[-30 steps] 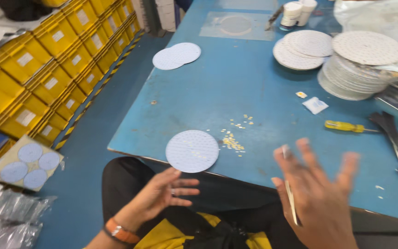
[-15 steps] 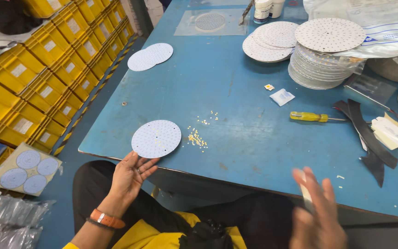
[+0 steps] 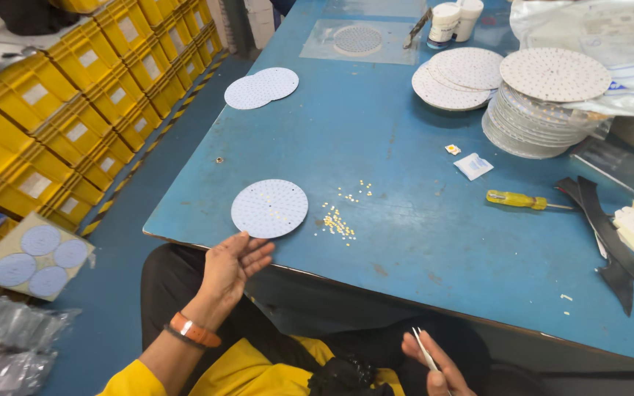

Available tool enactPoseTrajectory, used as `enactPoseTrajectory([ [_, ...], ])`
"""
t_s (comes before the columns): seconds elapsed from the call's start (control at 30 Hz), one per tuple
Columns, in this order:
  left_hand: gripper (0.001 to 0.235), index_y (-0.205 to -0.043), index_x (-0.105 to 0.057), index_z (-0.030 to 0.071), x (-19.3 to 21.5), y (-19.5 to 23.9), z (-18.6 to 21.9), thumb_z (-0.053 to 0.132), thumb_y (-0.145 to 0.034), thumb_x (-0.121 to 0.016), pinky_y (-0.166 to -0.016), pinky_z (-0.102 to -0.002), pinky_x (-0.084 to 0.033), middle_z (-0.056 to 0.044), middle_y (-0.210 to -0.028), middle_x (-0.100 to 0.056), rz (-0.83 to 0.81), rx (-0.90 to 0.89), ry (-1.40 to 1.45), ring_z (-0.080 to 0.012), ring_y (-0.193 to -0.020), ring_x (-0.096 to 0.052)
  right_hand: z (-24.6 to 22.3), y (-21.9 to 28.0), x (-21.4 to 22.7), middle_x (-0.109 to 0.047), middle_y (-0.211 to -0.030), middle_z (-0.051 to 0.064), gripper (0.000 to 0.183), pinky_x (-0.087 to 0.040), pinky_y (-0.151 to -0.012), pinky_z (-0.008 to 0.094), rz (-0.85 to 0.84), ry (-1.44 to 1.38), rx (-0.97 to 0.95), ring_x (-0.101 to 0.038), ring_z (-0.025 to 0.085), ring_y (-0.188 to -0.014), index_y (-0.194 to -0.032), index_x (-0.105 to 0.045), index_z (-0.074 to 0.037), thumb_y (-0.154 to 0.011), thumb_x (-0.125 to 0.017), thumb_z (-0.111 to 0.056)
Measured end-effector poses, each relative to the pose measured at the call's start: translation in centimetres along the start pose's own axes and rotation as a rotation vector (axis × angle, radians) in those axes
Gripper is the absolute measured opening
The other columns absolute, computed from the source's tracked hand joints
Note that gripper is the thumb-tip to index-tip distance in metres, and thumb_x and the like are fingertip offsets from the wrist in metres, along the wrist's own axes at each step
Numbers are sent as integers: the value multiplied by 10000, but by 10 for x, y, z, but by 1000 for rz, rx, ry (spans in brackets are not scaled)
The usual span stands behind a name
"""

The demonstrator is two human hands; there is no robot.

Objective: The person uses tweezers to pick up small yellow components from a blue table and places them into holes on a circular white board. The person rotates the board and continues placing components one by one.

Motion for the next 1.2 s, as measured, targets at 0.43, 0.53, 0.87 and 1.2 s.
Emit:
enactPoseTrajectory([
  [0.43,442,-926,-725,-50,13,-26,123,365,-1011,-597,-535,-289,-537,-125,-770,-727,-467,-432,-360,-162,-572,-659,24,-65,39,-715,-866,116,750,-625,-904,432,-172,524,-85,-709,207,-806,-1452,-488,34,-883,-756,-374],
  [0.53,492,-1060,-721,-26,-41,-96,169,436,-999,-562,-548,-255,-515,-112,-930,-773,-656,-453,-565,-126,-616,-663,-23,-79,17,-722,-873,120,696,-623,-897,422,-34,557,-195,-713,206,-811,-1416,-511,41,-886,-750,-341],
  [0.87,772,-1134,-702,13,-102,-216,126,721,-866,-551,-374,-202,-325,-158,-907,-780,-1010,-49,-587,-67,-430,-455,-104,-141,-74,-743,-894,136,518,-613,-873,385,76,661,-297,-726,204,-826,-1299,-585,61,-895,-729,-230],
  [1.2,933,-1136,-701,-23,-105,-202,95,804,-718,-587,-305,-198,-264,-160,-861,-759,-1177,109,-730,-119,-392,-589,-132,-190,-139,-764,-916,151,345,-603,-849,349,115,656,-260,-738,202,-842,-1181,-659,81,-904,-709,-119],
])
Point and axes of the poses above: each hand's wrist, its own y-axis away from the middle knuckle, its own x-axis out of the back of the hand, z = x × y, the point moved 4 cm from there along -y, towards the middle knuckle
